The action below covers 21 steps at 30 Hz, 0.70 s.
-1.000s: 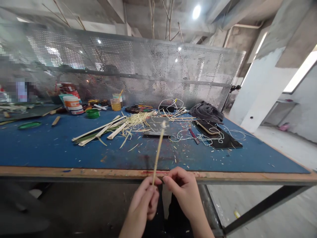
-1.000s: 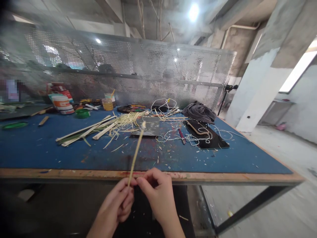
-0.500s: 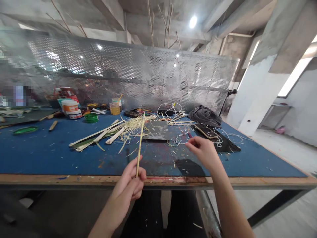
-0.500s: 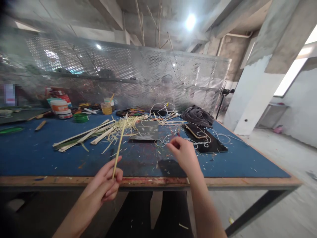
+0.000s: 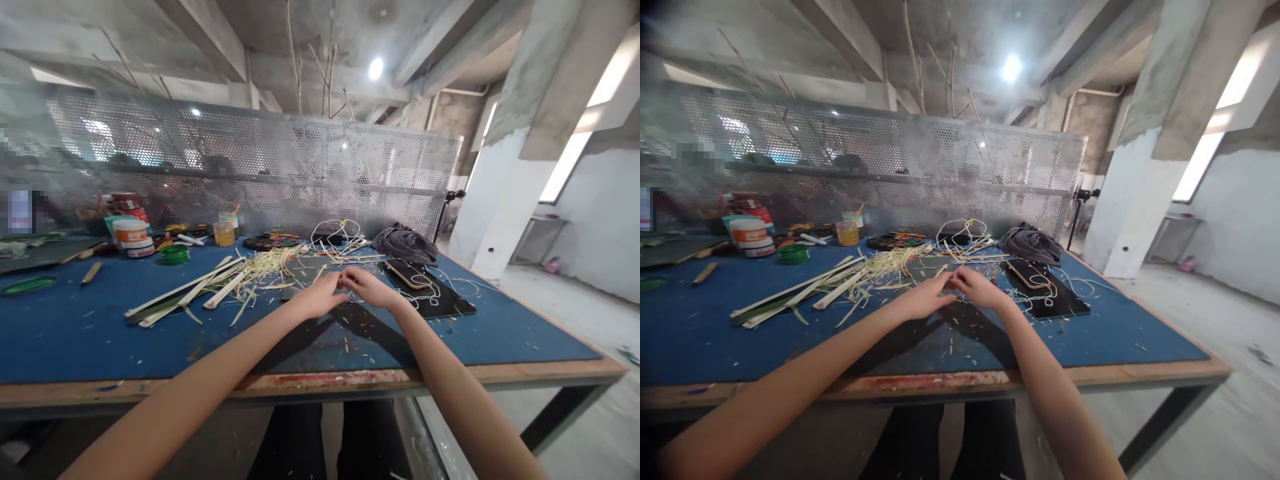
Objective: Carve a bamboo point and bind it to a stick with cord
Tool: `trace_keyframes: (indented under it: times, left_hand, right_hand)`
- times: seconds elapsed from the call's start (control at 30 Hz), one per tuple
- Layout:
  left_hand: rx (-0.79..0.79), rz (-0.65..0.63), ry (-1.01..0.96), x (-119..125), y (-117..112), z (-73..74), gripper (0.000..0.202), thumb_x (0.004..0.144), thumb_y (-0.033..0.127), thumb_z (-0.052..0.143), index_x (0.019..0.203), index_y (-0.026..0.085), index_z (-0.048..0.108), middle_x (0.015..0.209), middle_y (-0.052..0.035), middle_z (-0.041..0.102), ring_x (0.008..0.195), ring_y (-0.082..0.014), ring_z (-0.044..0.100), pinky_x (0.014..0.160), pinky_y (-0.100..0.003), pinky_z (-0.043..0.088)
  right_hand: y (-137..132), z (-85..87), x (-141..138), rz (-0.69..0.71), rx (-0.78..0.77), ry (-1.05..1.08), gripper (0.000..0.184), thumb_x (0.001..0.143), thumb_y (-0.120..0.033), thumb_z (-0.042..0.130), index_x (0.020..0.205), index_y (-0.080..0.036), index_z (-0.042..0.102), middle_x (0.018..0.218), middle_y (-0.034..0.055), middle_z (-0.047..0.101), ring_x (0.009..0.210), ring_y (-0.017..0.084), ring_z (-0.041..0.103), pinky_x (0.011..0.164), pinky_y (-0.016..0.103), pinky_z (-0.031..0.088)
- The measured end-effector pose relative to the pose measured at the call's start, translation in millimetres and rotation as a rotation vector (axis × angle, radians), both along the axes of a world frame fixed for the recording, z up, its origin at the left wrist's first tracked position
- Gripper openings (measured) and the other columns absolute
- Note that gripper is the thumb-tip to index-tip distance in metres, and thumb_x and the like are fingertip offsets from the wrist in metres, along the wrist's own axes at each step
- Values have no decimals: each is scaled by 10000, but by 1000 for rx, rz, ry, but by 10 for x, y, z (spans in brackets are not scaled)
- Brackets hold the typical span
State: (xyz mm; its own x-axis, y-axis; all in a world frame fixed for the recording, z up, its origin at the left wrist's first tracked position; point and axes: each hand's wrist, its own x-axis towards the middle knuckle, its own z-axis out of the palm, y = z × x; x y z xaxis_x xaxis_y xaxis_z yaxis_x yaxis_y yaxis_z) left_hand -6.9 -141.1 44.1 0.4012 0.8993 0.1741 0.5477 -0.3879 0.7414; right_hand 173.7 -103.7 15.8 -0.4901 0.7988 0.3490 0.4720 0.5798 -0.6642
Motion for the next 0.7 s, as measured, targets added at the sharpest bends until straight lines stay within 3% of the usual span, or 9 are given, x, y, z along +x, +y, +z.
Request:
trace_keyframes:
  times: [0.1, 0.2, 0.33, 0.43, 0.57, 0.7]
  left_hand:
    - [-141, -52, -107, 207, 168, 49, 309, 949, 322, 595, 1215, 164, 583, 1213, -93, 614, 1011, -229, 637, 852, -431, 556]
    - [-221, -34, -294, 253, 296, 101, 322, 949, 331, 596, 1219, 157, 578, 1203, -94, 615, 1001, -227, 639, 838, -429, 560]
    - [-208, 97, -579, 46, 410, 133, 332, 949, 336, 594, 1229, 160, 572, 1217, -97, 608, 1016, -232, 634, 849, -437, 555]
    - [-197, 242, -749, -193, 510, 148, 333, 948, 333, 596, 1231, 161, 572, 1227, -98, 604, 1027, -235, 631, 857, -441, 553]
    - [-206, 412, -918, -427, 650, 176, 339, 947, 330, 598, 1240, 163, 567, 1238, -100, 599, 1036, -239, 628, 862, -446, 551]
    - [-265, 463, -1015, -501, 715, 178, 338, 946, 329, 599, 1238, 162, 569, 1236, -99, 600, 1036, -239, 628, 862, -446, 551]
  right_hand:
    - [54, 53, 8, -79, 7, 199, 326, 957, -333, 597, 1239, -170, 575, 1236, 91, 605, 1031, 233, 635, 859, 442, 545]
    - [52, 49, -49, -74, -62, 299, 324, 959, -332, 595, 1240, -172, 574, 1230, 91, 608, 1017, 228, 640, 847, 433, 552]
    - [-31, 27, -73, -16, -231, 268, 311, 962, -335, 591, 1222, -166, 582, 1183, 84, 629, 963, 211, 655, 806, 406, 567]
    - [-56, 50, 4, -62, -315, 188, 315, 960, -337, 594, 1223, -163, 581, 1177, 83, 629, 957, 210, 656, 799, 404, 568]
    - [1, 78, 178, -307, -324, 38, 316, 956, -332, 601, 1223, -165, 584, 1209, 86, 619, 997, 224, 647, 830, 423, 559]
    - [63, 26, 343, -621, -272, -123, 309, 954, -321, 604, 1230, -185, 586, 1256, 92, 598, 1049, 234, 629, 870, 431, 543]
